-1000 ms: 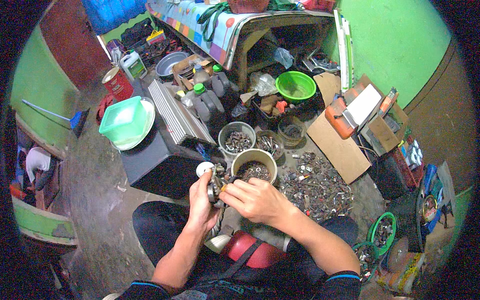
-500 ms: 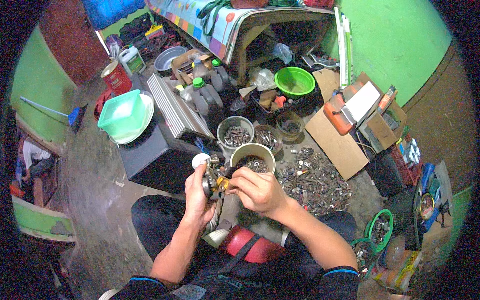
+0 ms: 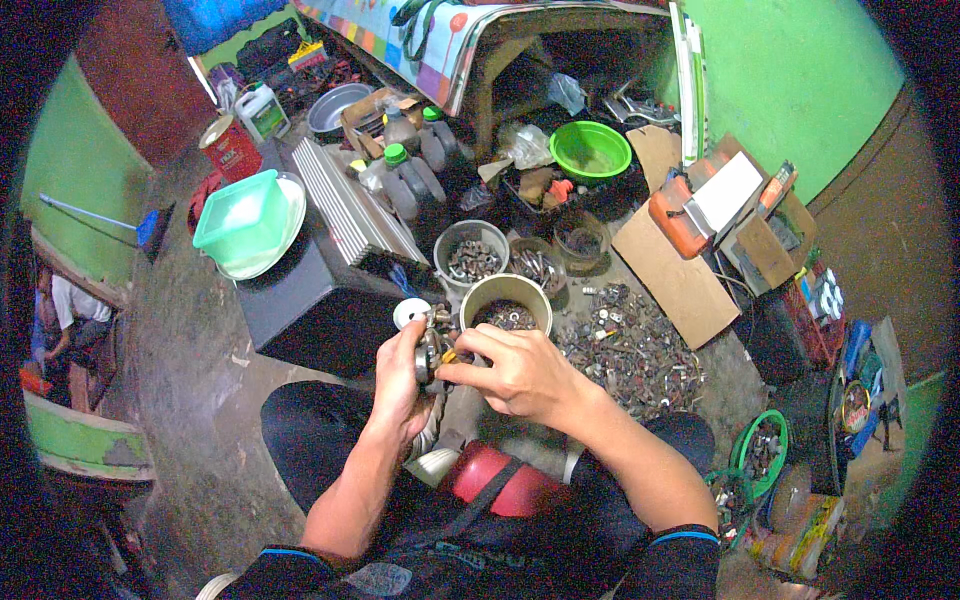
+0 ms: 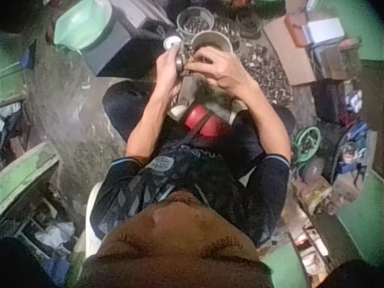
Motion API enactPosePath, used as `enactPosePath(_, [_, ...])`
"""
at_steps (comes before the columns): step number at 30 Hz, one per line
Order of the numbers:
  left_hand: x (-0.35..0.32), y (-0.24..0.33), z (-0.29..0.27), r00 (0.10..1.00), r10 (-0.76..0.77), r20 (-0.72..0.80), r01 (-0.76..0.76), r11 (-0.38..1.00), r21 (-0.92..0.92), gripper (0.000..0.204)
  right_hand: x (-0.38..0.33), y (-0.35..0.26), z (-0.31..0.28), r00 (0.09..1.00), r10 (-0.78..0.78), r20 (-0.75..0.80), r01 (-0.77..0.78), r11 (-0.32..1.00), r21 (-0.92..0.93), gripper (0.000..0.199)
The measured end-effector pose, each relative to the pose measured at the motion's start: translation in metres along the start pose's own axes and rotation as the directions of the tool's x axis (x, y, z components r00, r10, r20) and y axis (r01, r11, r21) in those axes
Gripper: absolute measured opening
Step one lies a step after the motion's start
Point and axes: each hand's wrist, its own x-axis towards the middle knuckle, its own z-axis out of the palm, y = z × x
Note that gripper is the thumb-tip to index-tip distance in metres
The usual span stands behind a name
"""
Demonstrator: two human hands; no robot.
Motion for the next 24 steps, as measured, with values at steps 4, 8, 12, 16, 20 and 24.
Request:
enactPosePath(4, [0.001, -0.003, -0.001, 1.0, -0.019, 0.017, 0.021, 0.992, -0.121, 0.031, -0.005, 0.001, 0.013, 0.984, -0.024, -0.174, 0.017, 0.999, -0.04, 0.035])
enactPosePath(8, [-0.002, 0.0, 0.002, 1.0, 0.012, -0.018, -0.015, 0.984, -0.175, 0.031, -0.002, 0.0, 0.018, 0.964, 0.013, -0.265, -0.016, 1.0, -0.008, 0.028])
enactPosePath(12, [-0.007, 0.004, 0.01, 0.998, 0.047, -0.03, -0.052, 0.981, -0.189, 0.029, -0.004, -0.004, 0.032, 0.916, 0.171, -0.363, -0.136, 0.983, 0.119, 0.026])
enactPosePath(16, [-0.008, 0.003, 0.013, 0.994, 0.104, -0.035, -0.108, 0.979, -0.175, 0.028, -0.001, -0.009, 0.034, 0.869, 0.248, -0.427, -0.18, 0.964, 0.194, 0.022])
enactPosePath(20, [-0.009, 0.001, 0.016, 0.995, 0.082, -0.062, -0.095, 0.969, -0.227, 0.028, -0.004, -0.012, 0.041, 0.853, 0.262, -0.452, -0.235, 0.965, 0.116, 0.022])
enactPosePath(24, [-0.002, -0.007, 0.008, 0.978, 0.166, -0.126, -0.183, 0.974, -0.137, 0.026, -0.002, -0.012, 0.036, 0.927, 0.202, -0.317, -0.246, 0.964, -0.104, 0.025])
